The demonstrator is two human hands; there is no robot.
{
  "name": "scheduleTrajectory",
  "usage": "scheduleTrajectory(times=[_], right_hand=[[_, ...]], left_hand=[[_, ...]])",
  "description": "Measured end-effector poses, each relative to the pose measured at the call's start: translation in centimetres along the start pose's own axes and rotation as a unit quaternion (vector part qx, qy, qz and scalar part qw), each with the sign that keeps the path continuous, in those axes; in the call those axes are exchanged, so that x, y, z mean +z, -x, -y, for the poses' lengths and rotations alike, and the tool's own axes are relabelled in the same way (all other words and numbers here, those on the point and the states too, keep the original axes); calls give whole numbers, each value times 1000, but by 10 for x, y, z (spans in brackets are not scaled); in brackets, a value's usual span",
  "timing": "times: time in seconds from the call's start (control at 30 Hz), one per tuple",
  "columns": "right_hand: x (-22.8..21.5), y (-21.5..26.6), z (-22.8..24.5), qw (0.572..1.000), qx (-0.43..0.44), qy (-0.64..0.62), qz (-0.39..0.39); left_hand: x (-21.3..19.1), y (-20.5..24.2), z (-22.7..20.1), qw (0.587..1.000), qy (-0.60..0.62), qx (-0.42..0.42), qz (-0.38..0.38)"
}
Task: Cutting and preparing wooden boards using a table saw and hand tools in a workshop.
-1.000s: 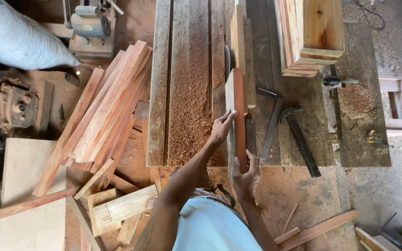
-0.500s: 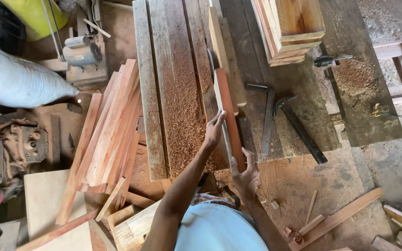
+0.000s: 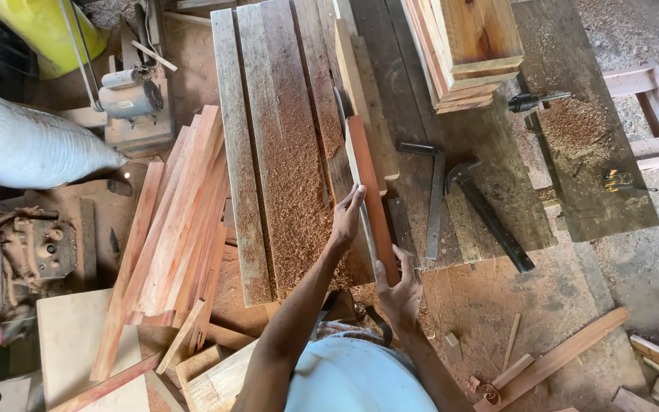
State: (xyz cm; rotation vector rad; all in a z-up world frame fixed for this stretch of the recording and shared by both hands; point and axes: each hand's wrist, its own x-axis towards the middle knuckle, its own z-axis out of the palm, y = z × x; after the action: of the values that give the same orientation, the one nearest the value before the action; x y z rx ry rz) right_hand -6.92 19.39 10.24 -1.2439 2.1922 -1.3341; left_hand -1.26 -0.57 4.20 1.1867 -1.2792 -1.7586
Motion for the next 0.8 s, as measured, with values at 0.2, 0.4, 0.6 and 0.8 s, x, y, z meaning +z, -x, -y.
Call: scheduleTrajectory(times=[0.2,0.4,0.6,0.8], right_hand=[[0,-2,0,1000,-12,-1,3],[-5,-6,16,998,40,-33,21],[-1,-7,5,998,52,2,17],[-7,-11,22,999,44,-30,0]], left_hand=[[-1,-3,1,1000,-2,2,2],[-4,-7,1,1000,-3,1,10],[-6,-5,-6,999,6,-37,12],[-16,-19,11,996,-15,-83,8]])
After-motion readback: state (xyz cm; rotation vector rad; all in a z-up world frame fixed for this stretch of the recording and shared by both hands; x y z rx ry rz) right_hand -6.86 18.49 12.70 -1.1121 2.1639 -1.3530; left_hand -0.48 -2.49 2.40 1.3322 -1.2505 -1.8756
